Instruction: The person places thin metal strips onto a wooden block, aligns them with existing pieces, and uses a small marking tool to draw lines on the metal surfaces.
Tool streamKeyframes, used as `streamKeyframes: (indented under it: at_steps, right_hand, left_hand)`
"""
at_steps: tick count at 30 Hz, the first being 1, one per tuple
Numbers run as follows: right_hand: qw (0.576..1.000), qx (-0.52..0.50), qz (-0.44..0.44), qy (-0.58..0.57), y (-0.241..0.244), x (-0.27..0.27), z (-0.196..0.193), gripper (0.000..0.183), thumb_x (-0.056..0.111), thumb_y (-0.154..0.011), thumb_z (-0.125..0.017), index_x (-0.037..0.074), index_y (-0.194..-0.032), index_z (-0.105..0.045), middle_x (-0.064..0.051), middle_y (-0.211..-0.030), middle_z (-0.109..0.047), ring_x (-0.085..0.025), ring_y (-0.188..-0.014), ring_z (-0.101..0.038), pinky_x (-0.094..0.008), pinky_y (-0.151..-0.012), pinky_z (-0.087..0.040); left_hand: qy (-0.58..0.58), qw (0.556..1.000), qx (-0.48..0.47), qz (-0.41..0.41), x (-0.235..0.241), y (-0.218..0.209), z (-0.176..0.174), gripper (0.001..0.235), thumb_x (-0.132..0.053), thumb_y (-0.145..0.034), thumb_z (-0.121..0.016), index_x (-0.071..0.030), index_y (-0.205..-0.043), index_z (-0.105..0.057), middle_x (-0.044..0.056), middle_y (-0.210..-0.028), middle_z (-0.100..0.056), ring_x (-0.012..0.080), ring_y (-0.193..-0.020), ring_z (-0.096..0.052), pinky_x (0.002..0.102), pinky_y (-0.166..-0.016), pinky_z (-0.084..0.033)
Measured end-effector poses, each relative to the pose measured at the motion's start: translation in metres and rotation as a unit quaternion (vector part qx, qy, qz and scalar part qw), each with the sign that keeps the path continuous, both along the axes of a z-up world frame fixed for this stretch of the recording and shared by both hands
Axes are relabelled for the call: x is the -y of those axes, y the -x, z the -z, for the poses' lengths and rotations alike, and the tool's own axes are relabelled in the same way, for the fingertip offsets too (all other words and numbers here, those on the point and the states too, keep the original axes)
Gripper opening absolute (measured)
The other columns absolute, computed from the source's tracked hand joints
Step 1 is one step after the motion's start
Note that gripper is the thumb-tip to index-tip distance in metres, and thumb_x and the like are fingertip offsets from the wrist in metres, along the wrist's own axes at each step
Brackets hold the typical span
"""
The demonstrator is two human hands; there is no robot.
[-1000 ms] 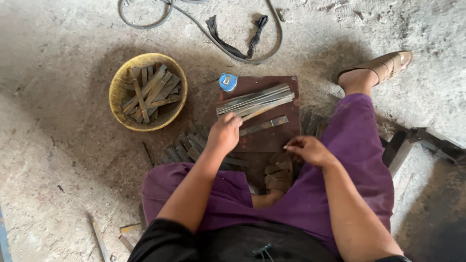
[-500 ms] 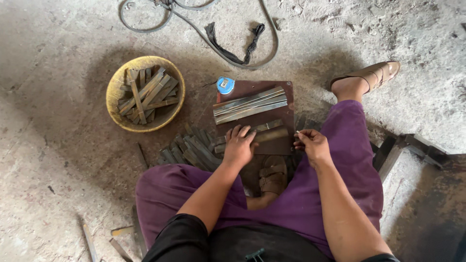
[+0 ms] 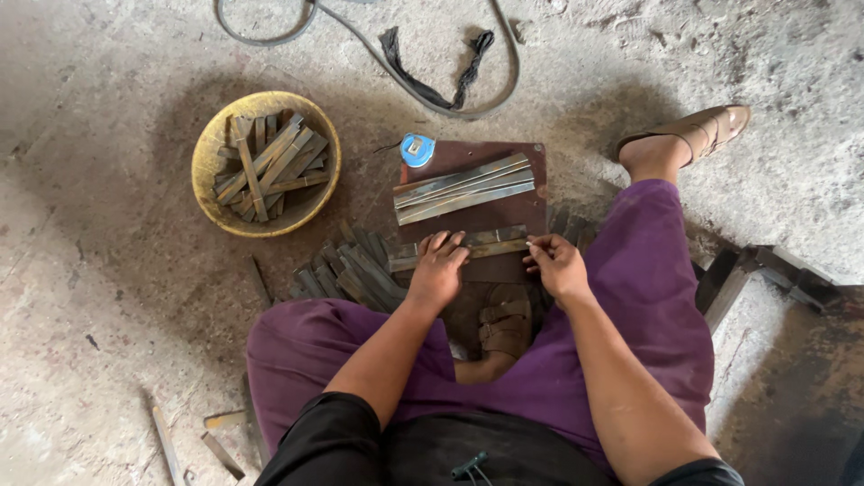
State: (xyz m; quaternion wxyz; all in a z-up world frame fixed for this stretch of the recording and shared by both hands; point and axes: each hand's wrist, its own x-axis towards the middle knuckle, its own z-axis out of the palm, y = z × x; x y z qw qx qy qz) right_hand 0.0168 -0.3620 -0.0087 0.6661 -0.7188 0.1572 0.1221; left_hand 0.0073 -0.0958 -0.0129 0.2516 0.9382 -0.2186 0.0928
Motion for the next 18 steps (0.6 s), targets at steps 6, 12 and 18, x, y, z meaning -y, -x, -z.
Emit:
streamKeyframes:
  at_steps: [6,12,18]
  right_hand:
    - [0.995,0.008,0.093,-0.039,-0.006,0.004,0.021,0.017,0.006,-0.101,-0.061,-0.003,-0.115,-0.066,-0.011,-0.106,-0.072,-0.015,-0.079,-0.069,-0.029,-0.066,-0.057]
    - [0.999,0.001,0.05,0.023,-0.01,0.007,0.024,0.014,0.005,-0.102,-0.063,-0.004,-0.111,-0.068,-0.009,-0.093,-0.07,-0.013,-0.075,-0.066,-0.026,-0.065,-0.056]
    - [0.998,-0.005,0.055,0.034,-0.013,0.002,0.011,0.013,0.007,-0.101,-0.066,-0.004,-0.108,-0.068,-0.007,-0.089,-0.069,-0.012,-0.071,-0.063,-0.027,-0.061,-0.054]
  left_hand:
    - [0.043,0.999,0.009,-0.001,0.001,0.002,-0.013,0.017,-0.009,-0.087,-0.067,-0.009,-0.104,-0.07,0.012,-0.138,-0.064,0.0352,-0.133,-0.052,0.052,-0.113,-0.035]
    - [0.061,0.997,0.052,-0.012,0.004,0.004,-0.013,0.015,-0.014,-0.092,-0.067,-0.009,-0.105,-0.071,0.011,-0.136,-0.064,0.0341,-0.131,-0.053,0.052,-0.112,-0.037]
    - [0.041,0.998,0.052,-0.015,0.005,0.004,-0.01,0.015,-0.014,-0.092,-0.066,-0.009,-0.105,-0.071,0.011,-0.136,-0.065,0.0339,-0.131,-0.055,0.053,-0.112,-0.036]
